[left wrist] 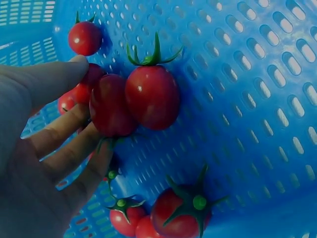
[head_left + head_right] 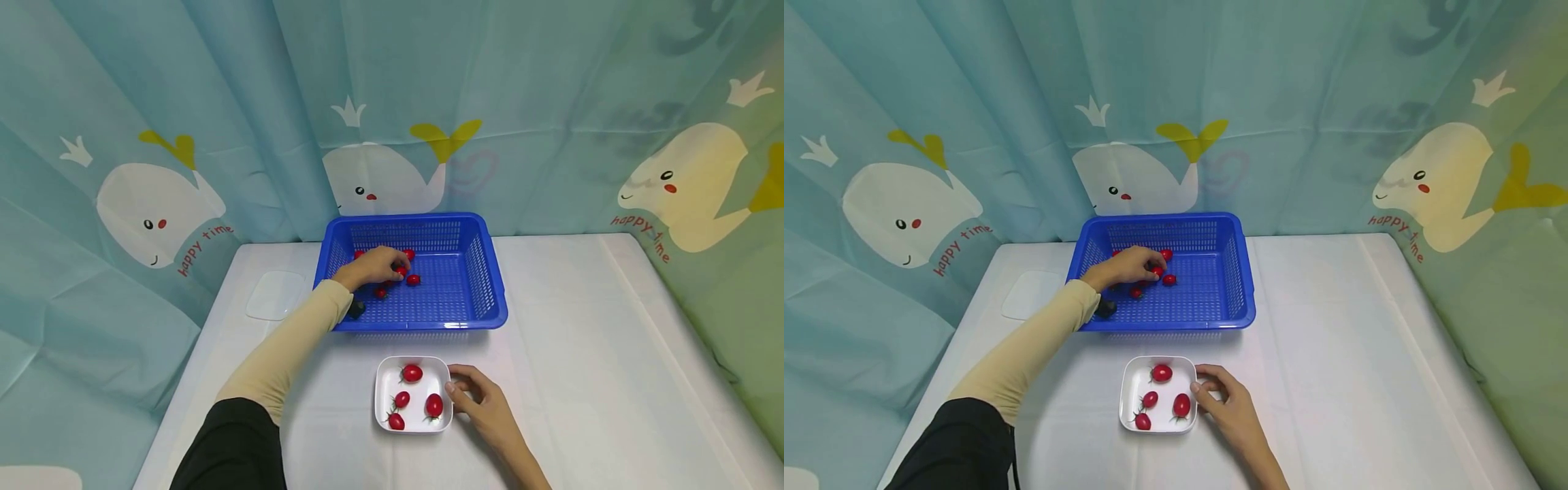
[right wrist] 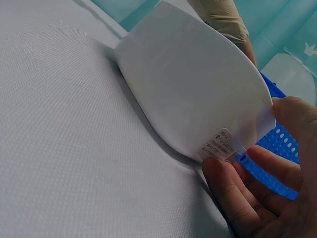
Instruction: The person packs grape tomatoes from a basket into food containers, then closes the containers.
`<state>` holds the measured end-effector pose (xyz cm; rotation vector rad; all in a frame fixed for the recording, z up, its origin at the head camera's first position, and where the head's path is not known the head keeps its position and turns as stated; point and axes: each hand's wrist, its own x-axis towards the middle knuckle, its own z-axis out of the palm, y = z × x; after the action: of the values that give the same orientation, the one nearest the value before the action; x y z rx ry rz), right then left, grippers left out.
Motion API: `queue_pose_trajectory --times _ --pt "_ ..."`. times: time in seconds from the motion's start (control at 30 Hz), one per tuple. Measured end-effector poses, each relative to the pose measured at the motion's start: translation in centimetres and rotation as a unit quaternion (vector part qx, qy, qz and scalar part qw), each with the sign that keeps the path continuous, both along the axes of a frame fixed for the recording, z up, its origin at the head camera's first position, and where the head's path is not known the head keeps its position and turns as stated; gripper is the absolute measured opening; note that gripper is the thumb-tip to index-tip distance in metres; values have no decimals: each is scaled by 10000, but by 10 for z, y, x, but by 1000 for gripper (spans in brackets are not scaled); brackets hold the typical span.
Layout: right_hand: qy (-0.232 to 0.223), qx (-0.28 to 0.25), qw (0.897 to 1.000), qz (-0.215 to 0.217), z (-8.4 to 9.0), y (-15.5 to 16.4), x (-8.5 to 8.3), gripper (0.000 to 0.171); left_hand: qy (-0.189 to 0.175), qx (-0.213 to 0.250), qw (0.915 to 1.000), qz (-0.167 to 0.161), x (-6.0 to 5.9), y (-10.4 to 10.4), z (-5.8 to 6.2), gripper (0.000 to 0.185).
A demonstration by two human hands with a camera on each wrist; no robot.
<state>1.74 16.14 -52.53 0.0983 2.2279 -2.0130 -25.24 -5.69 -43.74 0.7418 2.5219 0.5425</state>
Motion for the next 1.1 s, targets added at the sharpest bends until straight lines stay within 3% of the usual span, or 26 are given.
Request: queue_pose_trajectory --times 0.27,0.57,0.93,1.1 --pt "-86 33 10000 -35 1 -1 1 35 -76 157 9998 63 0 -1 -1 28" --pt "-124 -7 9999 -55 1 -1 1 35 -57 630 9979 155 1 -8 3 30" --pt "-111 -4 9999 -78 2 -1 1 35 -211 1152 9931 58 11 -11 27 33" --pt "-94 -2 9999 -68 2 -1 1 35 -395 1395 9894 101 23 -13 39 30"
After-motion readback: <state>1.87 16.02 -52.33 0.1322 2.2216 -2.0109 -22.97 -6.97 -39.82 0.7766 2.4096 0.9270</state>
